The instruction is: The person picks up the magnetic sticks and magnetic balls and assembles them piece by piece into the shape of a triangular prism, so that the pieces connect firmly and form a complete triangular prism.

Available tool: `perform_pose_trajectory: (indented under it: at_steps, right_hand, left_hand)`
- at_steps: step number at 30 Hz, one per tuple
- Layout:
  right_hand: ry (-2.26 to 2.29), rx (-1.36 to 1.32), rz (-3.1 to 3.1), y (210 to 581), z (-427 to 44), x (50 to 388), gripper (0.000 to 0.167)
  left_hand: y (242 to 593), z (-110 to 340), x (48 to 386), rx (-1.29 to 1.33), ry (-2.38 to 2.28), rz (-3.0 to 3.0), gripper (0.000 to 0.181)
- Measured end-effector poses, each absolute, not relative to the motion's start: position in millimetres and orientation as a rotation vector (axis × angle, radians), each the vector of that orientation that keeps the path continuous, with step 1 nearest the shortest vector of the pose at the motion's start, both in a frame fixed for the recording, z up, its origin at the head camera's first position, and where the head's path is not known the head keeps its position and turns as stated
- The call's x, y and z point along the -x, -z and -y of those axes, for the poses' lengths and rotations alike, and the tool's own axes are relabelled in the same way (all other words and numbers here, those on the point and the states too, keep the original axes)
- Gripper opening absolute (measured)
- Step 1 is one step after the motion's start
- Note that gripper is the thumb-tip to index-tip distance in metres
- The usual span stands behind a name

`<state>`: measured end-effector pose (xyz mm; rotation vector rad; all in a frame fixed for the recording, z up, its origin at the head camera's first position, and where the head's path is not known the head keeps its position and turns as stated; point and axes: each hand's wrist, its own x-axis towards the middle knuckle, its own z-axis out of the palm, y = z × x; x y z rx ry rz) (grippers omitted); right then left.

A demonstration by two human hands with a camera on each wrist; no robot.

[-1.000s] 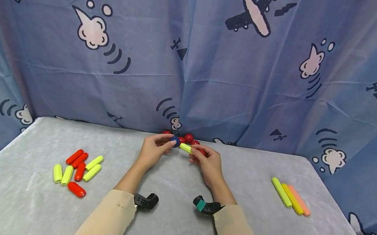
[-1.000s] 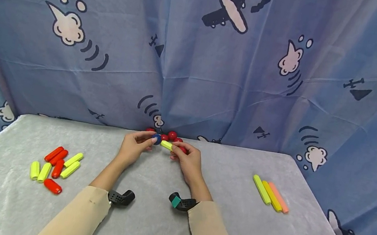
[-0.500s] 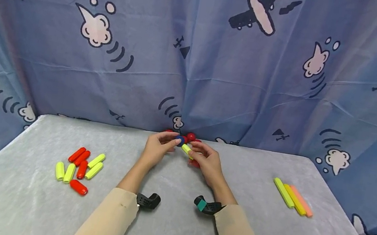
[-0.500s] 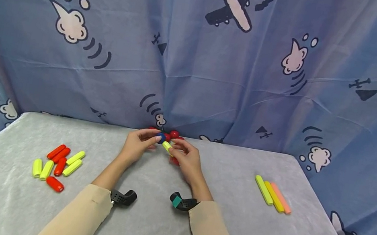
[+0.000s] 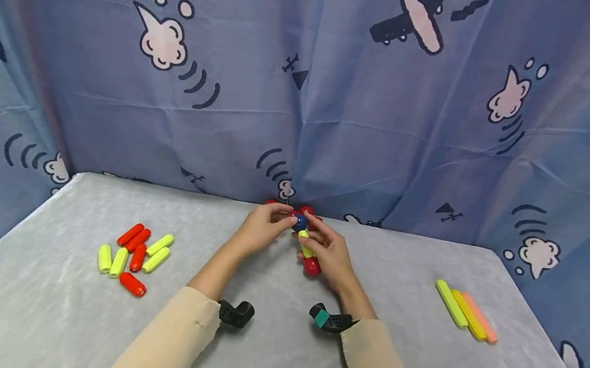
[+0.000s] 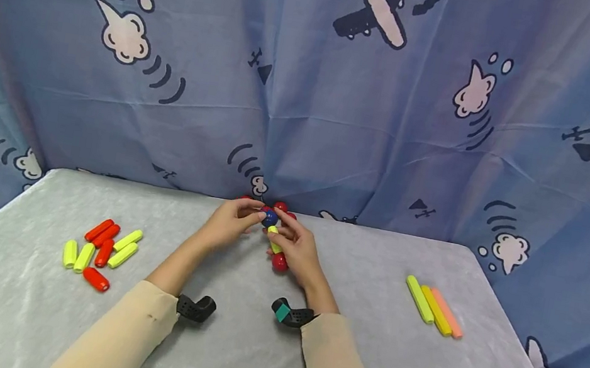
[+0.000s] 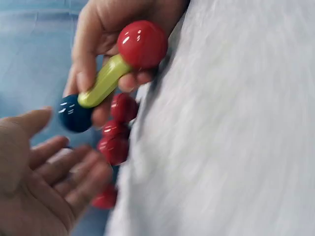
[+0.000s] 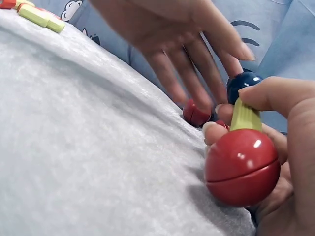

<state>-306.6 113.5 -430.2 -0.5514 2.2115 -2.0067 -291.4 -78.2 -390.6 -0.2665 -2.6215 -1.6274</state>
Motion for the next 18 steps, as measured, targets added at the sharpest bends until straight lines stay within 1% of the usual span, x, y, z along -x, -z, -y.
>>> perform_pose_trajectory:
  at_steps: [2,8,15,18]
  right_hand:
    - [2.048,0.518,-2.192,428.5,-113.6,306.5,0.056]
    - [2.106,0.449,-2.194,429.6,-111.5,306.1,0.056]
    - [2.082,0.473,-2.208,431.4,-112.2,308.1,0.056]
    - [2.085,0.494,-2.203,431.2,-111.9,308.5,0.056]
  left_hand:
    - [379.1,84.6,284.7,0.257,1.409,2.747,0.045]
    - [348.4,122.3,252.3,0.263,0.811,2.999,0.037]
    - [336.8,183.9,201.6,0.224,0.629,3.021,0.034]
    - [334.3,210.4,183.6,0.252,0.578,3.036,0.031]
